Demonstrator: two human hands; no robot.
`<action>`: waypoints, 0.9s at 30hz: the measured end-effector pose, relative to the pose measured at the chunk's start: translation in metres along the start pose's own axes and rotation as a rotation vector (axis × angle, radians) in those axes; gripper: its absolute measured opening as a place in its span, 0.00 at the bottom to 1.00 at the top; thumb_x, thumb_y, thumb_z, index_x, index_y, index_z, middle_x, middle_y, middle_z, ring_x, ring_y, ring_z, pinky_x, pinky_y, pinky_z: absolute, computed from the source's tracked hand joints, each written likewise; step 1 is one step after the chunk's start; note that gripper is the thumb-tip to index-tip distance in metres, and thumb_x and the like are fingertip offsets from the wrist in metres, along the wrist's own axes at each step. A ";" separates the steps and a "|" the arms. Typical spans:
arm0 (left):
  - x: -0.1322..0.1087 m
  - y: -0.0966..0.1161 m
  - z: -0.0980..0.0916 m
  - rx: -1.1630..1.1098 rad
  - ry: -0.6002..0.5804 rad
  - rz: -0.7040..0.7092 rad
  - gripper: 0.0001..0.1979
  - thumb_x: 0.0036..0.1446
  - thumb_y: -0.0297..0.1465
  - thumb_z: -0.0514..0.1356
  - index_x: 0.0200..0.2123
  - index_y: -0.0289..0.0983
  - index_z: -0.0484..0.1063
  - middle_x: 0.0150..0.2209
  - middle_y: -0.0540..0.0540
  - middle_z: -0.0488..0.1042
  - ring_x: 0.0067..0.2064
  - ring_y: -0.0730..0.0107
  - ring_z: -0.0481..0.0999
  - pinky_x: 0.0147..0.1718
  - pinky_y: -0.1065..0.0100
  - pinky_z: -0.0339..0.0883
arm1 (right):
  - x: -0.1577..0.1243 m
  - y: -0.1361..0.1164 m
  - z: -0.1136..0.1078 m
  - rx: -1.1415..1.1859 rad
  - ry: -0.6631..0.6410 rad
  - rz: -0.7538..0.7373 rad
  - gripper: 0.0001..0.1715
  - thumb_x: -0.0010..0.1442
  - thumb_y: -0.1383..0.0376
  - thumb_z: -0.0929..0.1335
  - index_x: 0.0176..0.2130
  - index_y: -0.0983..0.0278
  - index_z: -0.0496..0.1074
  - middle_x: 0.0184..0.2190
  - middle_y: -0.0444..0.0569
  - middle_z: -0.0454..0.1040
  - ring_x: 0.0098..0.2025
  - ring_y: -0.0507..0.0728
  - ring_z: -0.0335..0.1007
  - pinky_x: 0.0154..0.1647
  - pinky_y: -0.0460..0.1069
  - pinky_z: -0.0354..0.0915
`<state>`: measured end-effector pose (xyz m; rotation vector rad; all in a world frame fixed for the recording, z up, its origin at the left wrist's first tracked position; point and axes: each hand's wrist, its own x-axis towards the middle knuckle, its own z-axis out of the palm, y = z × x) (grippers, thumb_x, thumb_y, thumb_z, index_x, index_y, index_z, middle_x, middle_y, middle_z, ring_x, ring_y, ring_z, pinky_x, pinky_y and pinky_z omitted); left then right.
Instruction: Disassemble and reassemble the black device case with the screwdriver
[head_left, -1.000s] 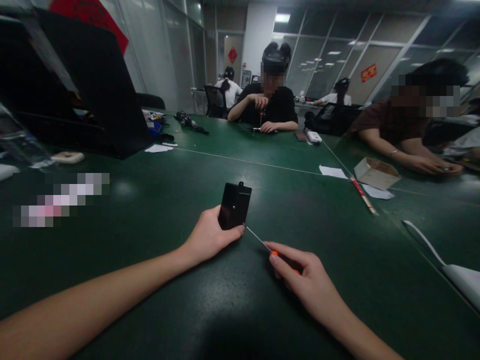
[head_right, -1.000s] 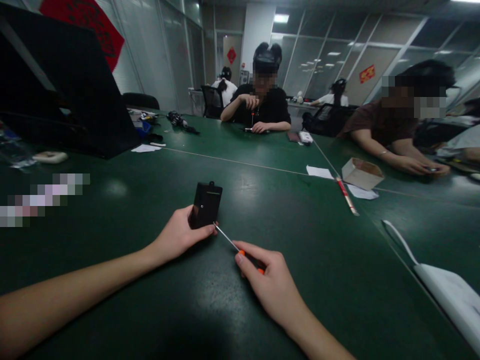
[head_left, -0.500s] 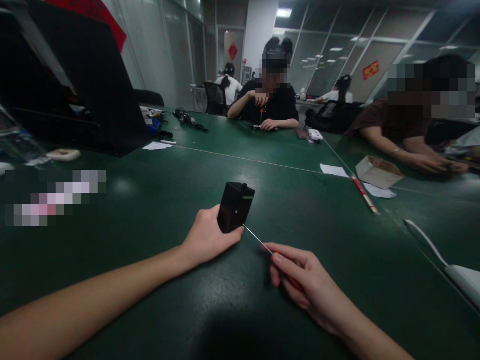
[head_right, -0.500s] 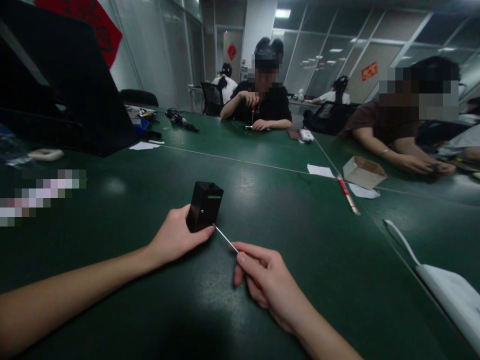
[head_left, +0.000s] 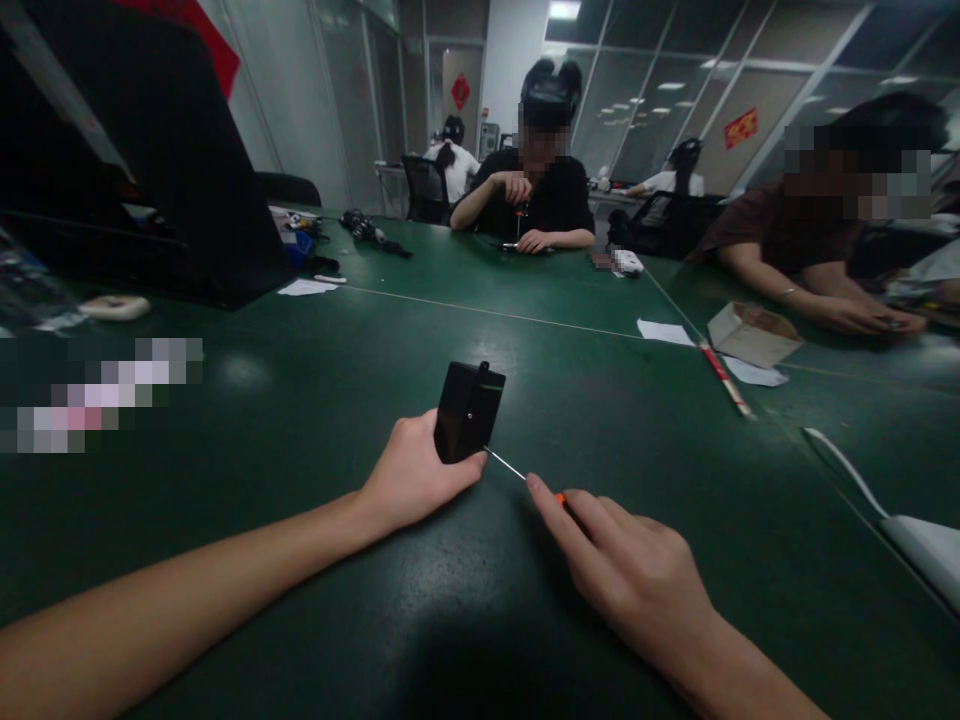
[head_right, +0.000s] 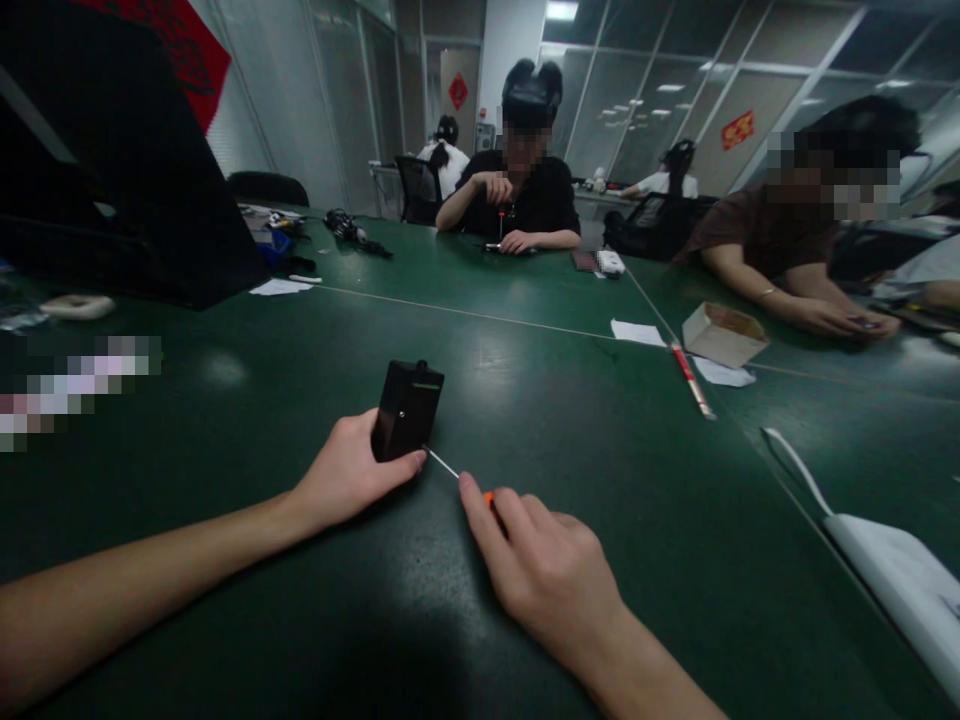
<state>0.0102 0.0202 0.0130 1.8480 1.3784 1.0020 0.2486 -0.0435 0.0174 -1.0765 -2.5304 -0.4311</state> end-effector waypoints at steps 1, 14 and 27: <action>0.000 0.000 0.000 -0.001 -0.008 -0.001 0.13 0.51 0.38 0.65 0.33 0.35 0.73 0.30 0.46 0.75 0.30 0.65 0.73 0.28 0.68 0.64 | 0.000 0.001 -0.002 -0.070 0.012 -0.036 0.27 0.66 0.75 0.58 0.60 0.67 0.70 0.34 0.55 0.79 0.28 0.57 0.71 0.25 0.49 0.62; 0.004 -0.008 0.005 0.024 -0.024 0.065 0.14 0.49 0.34 0.66 0.38 0.37 0.69 0.32 0.49 0.75 0.31 0.67 0.74 0.29 0.68 0.65 | 0.026 -0.014 -0.011 1.663 -0.335 1.186 0.20 0.64 0.56 0.66 0.51 0.64 0.74 0.24 0.41 0.67 0.15 0.42 0.43 0.12 0.39 0.39; 0.003 -0.008 0.004 0.130 0.008 0.075 0.11 0.49 0.36 0.66 0.31 0.35 0.72 0.28 0.48 0.76 0.28 0.67 0.75 0.27 0.68 0.64 | 0.006 -0.014 0.000 0.437 -0.073 0.344 0.23 0.65 0.67 0.61 0.56 0.65 0.74 0.37 0.57 0.79 0.30 0.58 0.74 0.26 0.49 0.66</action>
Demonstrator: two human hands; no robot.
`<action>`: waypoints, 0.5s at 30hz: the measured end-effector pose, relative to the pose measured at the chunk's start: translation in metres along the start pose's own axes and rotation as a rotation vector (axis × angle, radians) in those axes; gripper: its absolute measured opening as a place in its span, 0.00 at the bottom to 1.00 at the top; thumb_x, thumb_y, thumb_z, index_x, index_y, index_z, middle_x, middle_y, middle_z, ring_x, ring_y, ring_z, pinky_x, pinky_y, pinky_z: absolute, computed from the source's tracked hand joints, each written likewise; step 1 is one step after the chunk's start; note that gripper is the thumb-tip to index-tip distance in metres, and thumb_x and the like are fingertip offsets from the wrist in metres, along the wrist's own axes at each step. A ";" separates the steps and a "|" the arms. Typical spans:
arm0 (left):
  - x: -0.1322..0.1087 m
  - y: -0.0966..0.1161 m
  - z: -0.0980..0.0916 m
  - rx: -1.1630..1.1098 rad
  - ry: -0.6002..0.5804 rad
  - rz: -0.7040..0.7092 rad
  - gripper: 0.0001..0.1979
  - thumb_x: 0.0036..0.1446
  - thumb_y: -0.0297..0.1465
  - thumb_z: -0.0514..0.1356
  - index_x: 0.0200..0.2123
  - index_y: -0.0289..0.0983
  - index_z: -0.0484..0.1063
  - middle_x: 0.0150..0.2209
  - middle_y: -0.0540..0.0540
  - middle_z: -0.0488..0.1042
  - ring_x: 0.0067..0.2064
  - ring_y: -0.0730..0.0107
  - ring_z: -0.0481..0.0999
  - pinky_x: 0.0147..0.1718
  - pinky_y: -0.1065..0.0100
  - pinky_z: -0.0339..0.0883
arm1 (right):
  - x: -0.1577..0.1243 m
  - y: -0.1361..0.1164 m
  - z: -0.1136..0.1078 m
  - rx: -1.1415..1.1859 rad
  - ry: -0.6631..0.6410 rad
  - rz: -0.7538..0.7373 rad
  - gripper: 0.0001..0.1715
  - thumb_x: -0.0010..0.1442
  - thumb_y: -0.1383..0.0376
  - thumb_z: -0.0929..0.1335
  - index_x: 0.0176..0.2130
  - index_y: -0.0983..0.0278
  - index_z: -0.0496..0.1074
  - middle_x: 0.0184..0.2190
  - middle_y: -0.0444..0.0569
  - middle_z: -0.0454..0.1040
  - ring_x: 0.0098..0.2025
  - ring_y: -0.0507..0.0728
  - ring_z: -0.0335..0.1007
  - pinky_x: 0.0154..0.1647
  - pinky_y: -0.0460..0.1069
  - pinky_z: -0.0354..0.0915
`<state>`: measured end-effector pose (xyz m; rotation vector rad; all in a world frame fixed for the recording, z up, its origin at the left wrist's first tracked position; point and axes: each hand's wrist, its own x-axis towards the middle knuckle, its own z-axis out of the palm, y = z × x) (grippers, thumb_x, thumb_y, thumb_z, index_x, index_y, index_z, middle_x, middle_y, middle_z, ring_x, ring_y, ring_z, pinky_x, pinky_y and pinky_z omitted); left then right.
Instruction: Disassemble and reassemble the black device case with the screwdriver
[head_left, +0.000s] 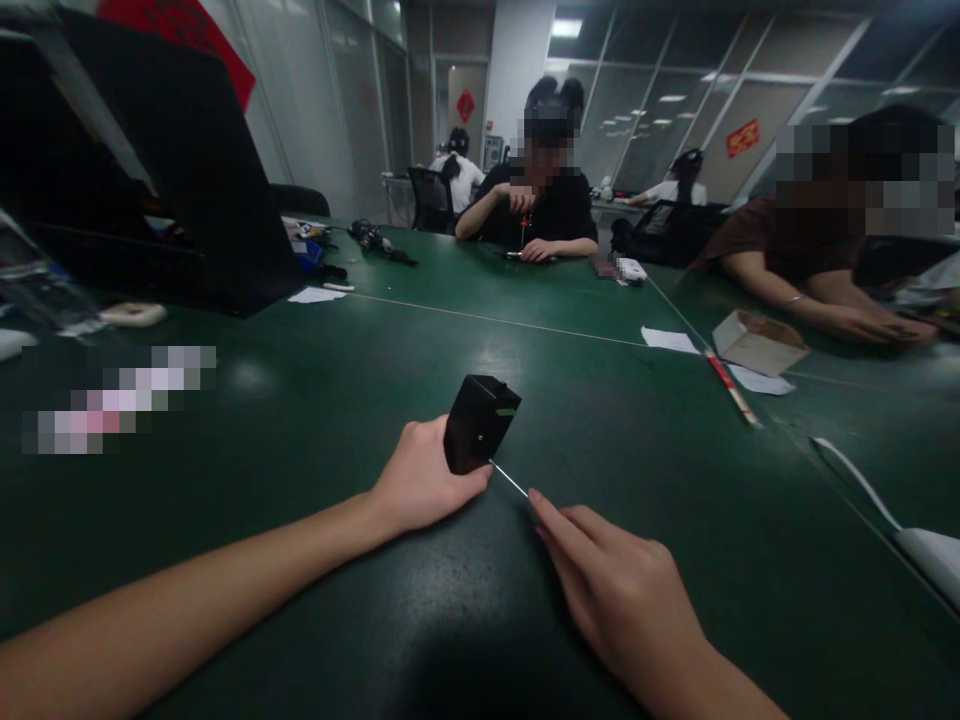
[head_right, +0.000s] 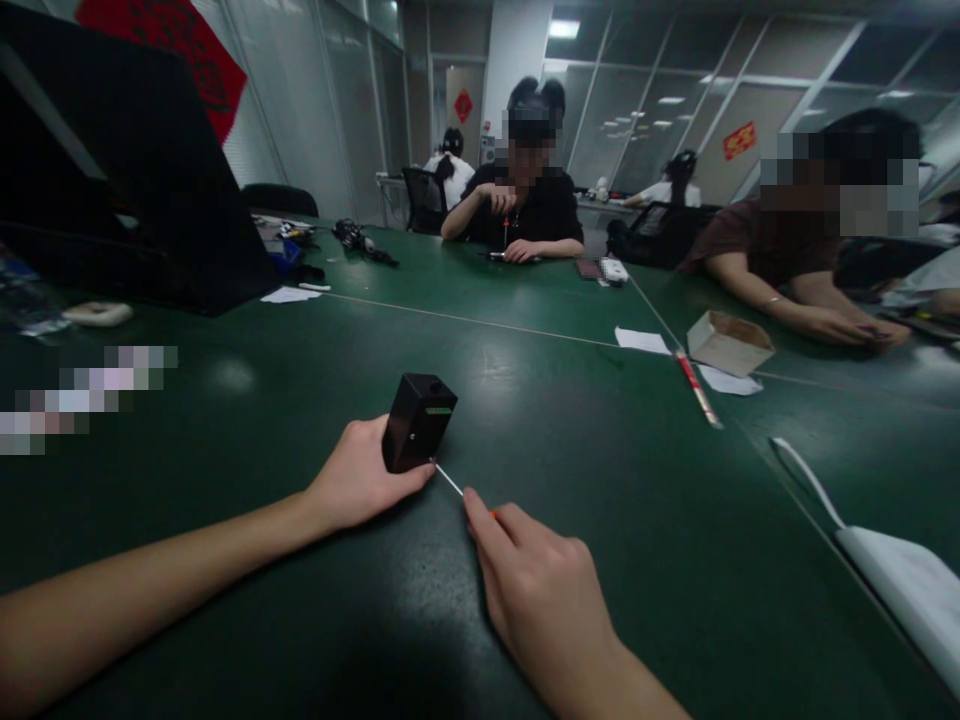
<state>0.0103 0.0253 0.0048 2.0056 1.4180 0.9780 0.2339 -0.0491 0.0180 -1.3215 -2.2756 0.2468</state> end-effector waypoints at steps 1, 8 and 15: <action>0.000 0.000 0.000 -0.008 0.004 -0.005 0.11 0.49 0.37 0.66 0.31 0.35 0.73 0.28 0.48 0.76 0.29 0.66 0.75 0.27 0.68 0.65 | -0.003 0.002 0.001 -0.157 0.040 -0.088 0.24 0.65 0.70 0.60 0.57 0.65 0.74 0.37 0.58 0.79 0.30 0.59 0.75 0.25 0.49 0.65; 0.002 0.002 -0.004 0.005 0.007 -0.003 0.12 0.49 0.38 0.66 0.29 0.35 0.72 0.27 0.48 0.75 0.28 0.67 0.74 0.27 0.68 0.63 | 0.008 -0.004 -0.004 0.139 -0.057 0.222 0.25 0.68 0.59 0.61 0.56 0.68 0.73 0.37 0.55 0.80 0.34 0.59 0.76 0.33 0.51 0.69; 0.003 0.002 -0.004 0.001 -0.005 -0.021 0.13 0.49 0.39 0.66 0.30 0.35 0.72 0.28 0.47 0.75 0.29 0.66 0.75 0.28 0.67 0.64 | 0.019 -0.013 -0.008 0.710 -0.210 0.706 0.28 0.60 0.55 0.66 0.54 0.68 0.72 0.24 0.45 0.73 0.19 0.50 0.62 0.17 0.45 0.55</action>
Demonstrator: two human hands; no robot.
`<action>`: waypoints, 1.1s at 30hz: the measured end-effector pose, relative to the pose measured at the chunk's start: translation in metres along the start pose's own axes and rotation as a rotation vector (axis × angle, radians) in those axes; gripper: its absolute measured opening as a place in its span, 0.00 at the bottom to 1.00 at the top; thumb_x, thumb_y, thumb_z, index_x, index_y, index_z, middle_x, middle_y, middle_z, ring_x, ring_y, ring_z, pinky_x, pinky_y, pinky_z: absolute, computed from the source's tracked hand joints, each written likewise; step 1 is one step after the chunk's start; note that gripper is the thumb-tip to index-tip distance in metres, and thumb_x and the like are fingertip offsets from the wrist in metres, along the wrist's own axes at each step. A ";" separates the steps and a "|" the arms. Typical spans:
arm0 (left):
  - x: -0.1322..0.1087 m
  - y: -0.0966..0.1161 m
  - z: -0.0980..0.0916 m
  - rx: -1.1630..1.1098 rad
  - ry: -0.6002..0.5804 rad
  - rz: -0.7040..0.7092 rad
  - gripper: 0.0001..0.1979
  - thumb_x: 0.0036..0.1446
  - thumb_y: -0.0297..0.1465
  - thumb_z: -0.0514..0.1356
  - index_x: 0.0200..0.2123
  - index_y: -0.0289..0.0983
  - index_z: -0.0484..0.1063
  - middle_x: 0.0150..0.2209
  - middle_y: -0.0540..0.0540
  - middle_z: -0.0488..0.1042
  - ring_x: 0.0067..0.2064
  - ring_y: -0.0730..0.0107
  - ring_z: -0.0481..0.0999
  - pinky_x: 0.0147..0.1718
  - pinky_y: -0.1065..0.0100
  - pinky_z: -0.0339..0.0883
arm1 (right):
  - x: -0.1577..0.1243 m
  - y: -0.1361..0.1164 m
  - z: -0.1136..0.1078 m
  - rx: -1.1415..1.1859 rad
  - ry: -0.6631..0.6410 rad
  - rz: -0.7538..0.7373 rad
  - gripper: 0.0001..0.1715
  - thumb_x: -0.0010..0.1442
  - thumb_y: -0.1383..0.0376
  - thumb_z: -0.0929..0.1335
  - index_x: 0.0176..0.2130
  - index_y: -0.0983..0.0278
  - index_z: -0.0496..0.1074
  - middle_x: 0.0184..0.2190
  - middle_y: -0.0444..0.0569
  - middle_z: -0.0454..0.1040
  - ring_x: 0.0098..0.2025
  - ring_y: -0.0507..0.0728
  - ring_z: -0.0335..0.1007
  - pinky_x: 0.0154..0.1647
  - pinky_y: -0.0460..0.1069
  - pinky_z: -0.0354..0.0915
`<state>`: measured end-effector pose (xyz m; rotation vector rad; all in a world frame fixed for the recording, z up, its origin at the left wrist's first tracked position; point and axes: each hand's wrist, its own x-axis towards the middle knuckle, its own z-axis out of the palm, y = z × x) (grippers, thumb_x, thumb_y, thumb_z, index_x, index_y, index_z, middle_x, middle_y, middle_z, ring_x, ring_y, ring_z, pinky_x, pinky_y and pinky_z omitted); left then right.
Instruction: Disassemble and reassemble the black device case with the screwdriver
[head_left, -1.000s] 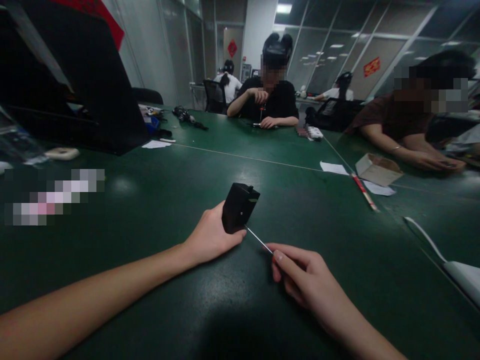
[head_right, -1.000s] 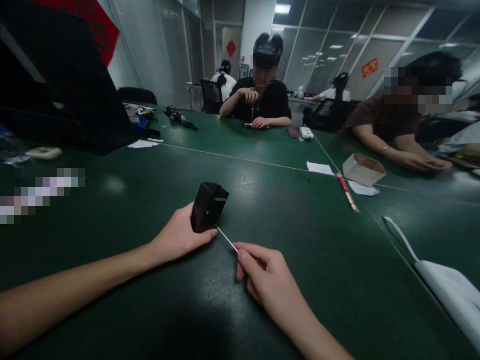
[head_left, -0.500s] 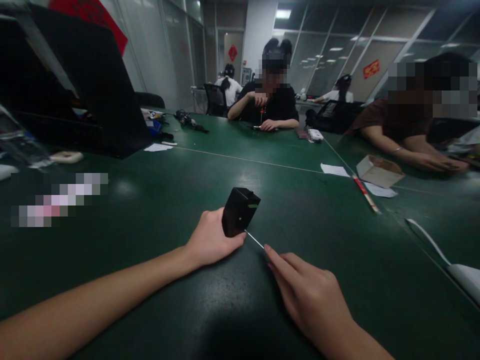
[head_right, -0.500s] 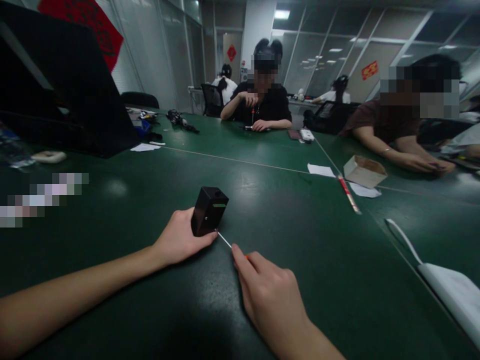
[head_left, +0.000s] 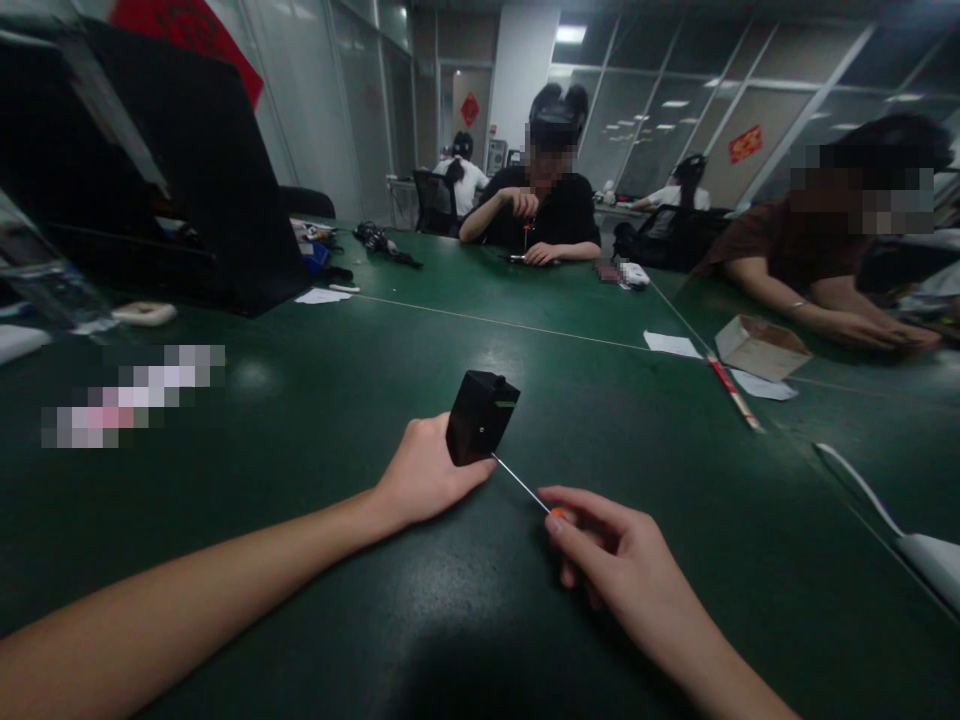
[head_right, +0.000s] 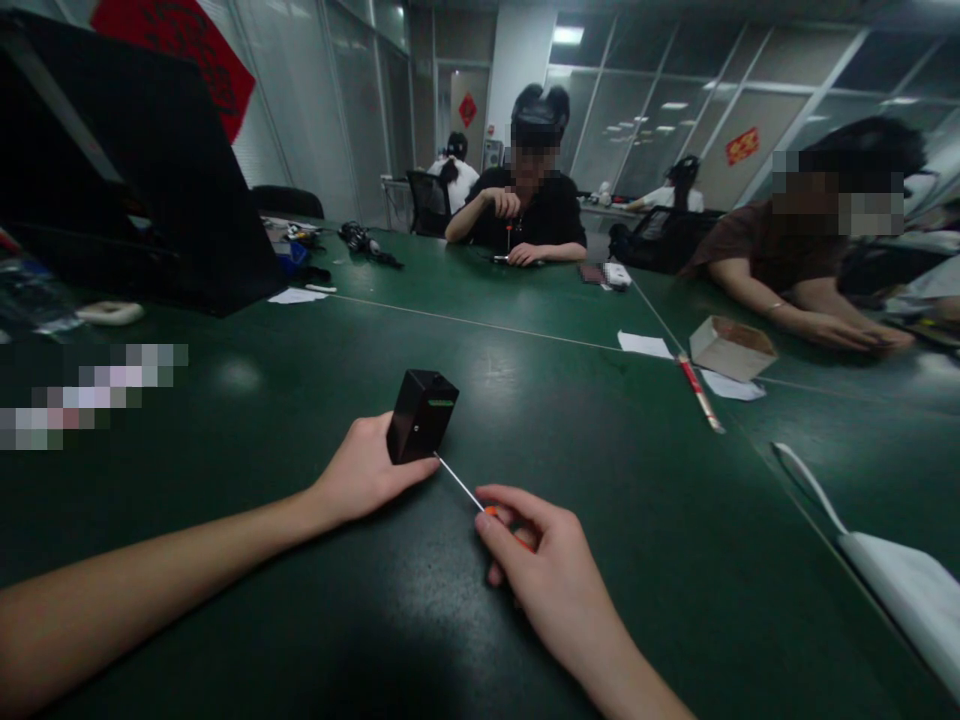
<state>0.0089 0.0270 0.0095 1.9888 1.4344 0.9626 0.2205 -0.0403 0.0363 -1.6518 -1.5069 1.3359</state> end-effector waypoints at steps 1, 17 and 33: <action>0.000 0.000 0.000 0.007 -0.002 0.001 0.13 0.49 0.39 0.66 0.30 0.35 0.72 0.28 0.47 0.75 0.29 0.66 0.74 0.28 0.67 0.64 | 0.001 0.001 0.000 0.013 -0.004 0.027 0.29 0.58 0.55 0.68 0.54 0.68 0.72 0.24 0.44 0.72 0.17 0.49 0.60 0.16 0.44 0.53; -0.001 -0.001 -0.001 0.069 0.011 0.071 0.12 0.49 0.38 0.66 0.29 0.36 0.70 0.26 0.49 0.74 0.27 0.68 0.72 0.27 0.68 0.61 | -0.002 0.001 0.006 0.333 -0.080 0.121 0.25 0.53 0.53 0.74 0.45 0.66 0.76 0.26 0.43 0.73 0.14 0.43 0.51 0.13 0.42 0.44; 0.001 -0.001 -0.001 -0.153 -0.006 -0.023 0.16 0.55 0.43 0.63 0.37 0.35 0.72 0.32 0.46 0.76 0.33 0.64 0.74 0.31 0.67 0.65 | -0.009 0.001 0.004 0.363 -0.023 -0.064 0.28 0.56 0.50 0.72 0.51 0.63 0.76 0.33 0.49 0.75 0.18 0.45 0.54 0.17 0.43 0.47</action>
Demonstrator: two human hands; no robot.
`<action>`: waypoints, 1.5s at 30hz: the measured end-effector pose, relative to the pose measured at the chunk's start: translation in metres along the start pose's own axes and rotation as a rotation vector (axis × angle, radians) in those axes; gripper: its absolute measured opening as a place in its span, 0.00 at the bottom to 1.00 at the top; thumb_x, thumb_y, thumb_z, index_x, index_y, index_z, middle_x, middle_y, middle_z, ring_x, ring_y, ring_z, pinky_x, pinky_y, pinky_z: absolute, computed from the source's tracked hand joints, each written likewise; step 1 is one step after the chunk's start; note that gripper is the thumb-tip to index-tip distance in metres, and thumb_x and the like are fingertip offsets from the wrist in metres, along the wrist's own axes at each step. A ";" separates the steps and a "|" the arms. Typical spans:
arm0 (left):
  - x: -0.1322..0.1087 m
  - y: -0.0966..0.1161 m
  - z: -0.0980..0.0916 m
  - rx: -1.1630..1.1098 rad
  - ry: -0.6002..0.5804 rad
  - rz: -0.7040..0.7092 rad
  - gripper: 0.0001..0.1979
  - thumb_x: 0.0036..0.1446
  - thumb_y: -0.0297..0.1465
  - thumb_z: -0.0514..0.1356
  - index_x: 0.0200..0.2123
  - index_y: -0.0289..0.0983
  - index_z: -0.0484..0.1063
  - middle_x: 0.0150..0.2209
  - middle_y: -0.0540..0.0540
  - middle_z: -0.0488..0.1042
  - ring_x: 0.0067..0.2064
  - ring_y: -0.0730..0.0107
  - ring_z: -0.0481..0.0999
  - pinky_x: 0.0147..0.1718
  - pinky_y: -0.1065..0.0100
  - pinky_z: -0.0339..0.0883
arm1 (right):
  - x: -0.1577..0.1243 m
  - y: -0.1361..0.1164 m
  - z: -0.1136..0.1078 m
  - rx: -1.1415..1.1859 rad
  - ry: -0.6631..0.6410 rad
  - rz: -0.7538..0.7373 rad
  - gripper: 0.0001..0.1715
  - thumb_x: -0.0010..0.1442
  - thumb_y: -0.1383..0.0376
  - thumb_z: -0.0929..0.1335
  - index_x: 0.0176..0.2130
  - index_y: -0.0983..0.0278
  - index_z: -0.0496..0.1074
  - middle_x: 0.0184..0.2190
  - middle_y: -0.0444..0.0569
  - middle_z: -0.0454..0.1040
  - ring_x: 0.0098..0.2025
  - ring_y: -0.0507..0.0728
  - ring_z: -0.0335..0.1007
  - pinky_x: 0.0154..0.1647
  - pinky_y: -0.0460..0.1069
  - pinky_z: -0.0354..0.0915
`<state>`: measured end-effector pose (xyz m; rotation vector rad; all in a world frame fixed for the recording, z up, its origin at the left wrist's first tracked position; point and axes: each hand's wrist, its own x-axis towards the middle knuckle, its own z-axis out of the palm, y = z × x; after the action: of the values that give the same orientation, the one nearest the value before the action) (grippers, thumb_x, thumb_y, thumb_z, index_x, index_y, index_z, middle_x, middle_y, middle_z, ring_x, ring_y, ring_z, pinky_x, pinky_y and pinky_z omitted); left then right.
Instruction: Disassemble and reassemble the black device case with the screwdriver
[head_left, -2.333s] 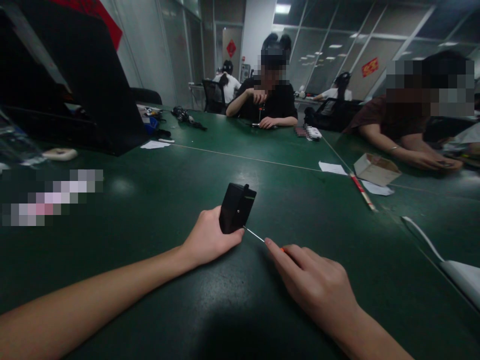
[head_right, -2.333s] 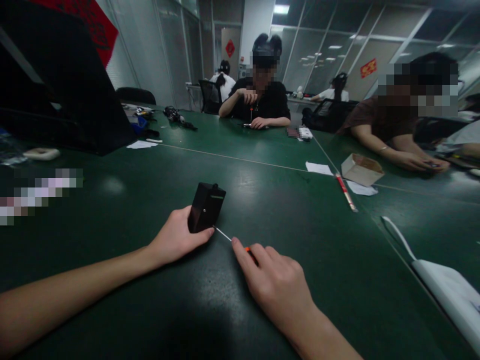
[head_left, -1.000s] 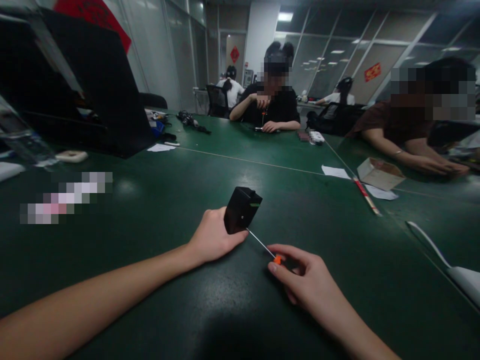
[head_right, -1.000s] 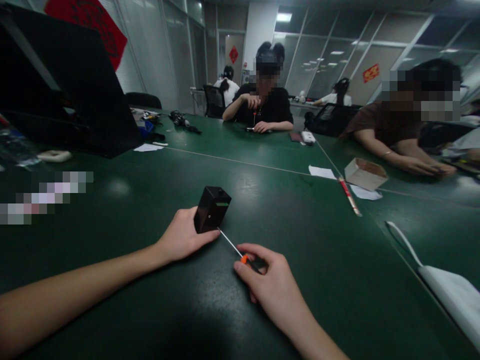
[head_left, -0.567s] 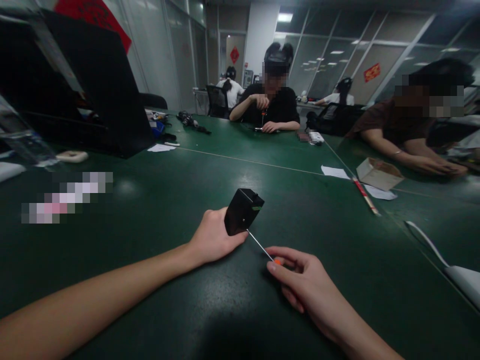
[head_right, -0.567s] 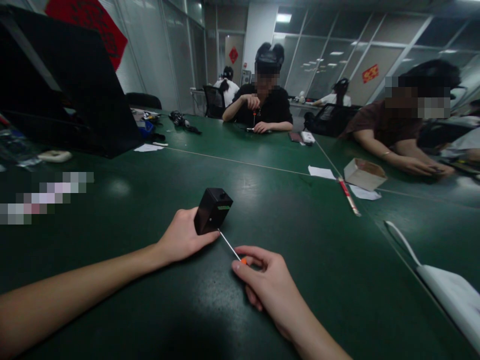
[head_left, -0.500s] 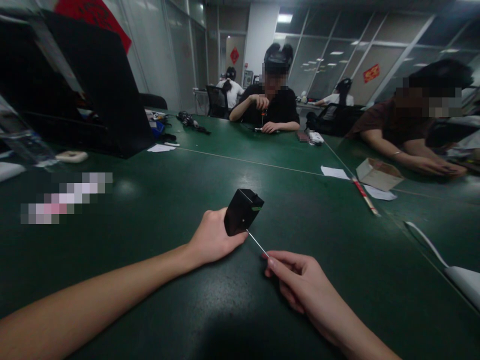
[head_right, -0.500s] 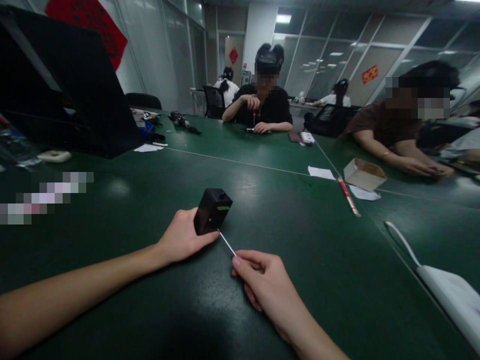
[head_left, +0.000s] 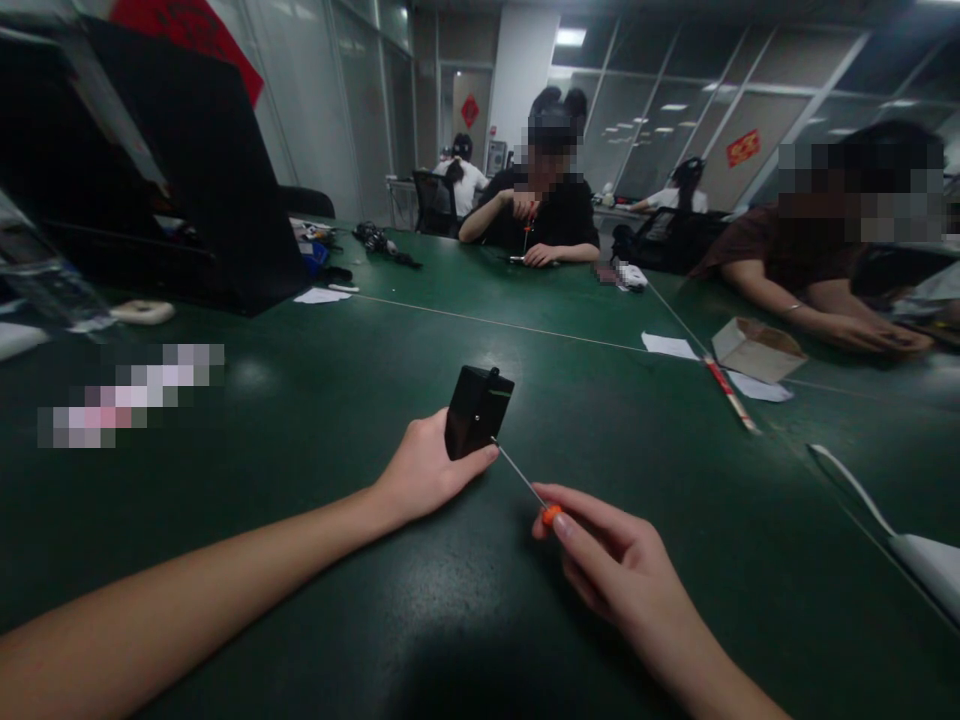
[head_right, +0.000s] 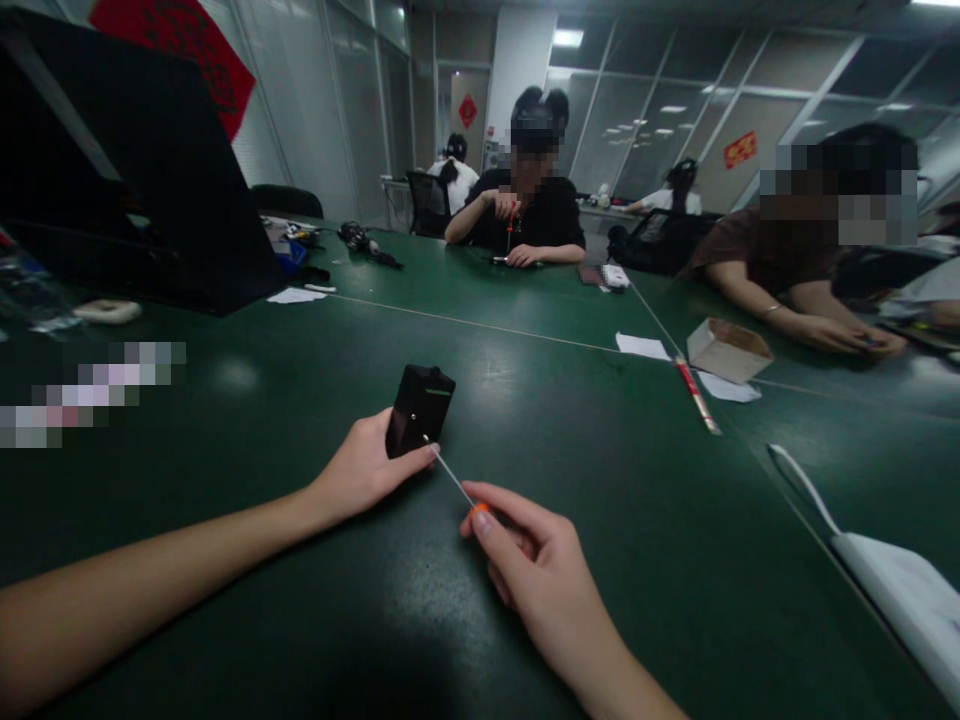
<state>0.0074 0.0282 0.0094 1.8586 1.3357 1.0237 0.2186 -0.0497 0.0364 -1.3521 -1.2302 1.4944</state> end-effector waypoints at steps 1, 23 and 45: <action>0.000 0.000 0.000 0.003 -0.005 0.019 0.16 0.57 0.43 0.61 0.37 0.35 0.71 0.31 0.47 0.75 0.32 0.65 0.74 0.31 0.67 0.64 | 0.000 -0.001 0.001 -0.004 -0.006 -0.007 0.28 0.56 0.50 0.72 0.51 0.63 0.77 0.32 0.49 0.76 0.19 0.45 0.55 0.17 0.44 0.48; -0.004 0.000 0.001 -0.012 -0.054 0.105 0.16 0.61 0.43 0.57 0.41 0.35 0.70 0.33 0.47 0.72 0.35 0.66 0.70 0.34 0.68 0.63 | 0.000 0.001 0.002 0.014 0.057 0.004 0.30 0.53 0.50 0.74 0.51 0.64 0.77 0.31 0.48 0.74 0.19 0.46 0.56 0.17 0.44 0.48; -0.006 0.002 0.002 0.073 -0.052 0.194 0.14 0.59 0.39 0.60 0.42 0.35 0.70 0.29 0.50 0.69 0.27 0.73 0.65 0.26 0.71 0.57 | 0.001 -0.004 0.000 0.383 -0.121 0.221 0.18 0.57 0.55 0.73 0.41 0.67 0.78 0.28 0.48 0.74 0.16 0.42 0.49 0.11 0.38 0.39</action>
<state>0.0091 0.0223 0.0083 2.0878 1.1942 1.0276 0.2178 -0.0483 0.0400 -1.1784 -0.8253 1.8789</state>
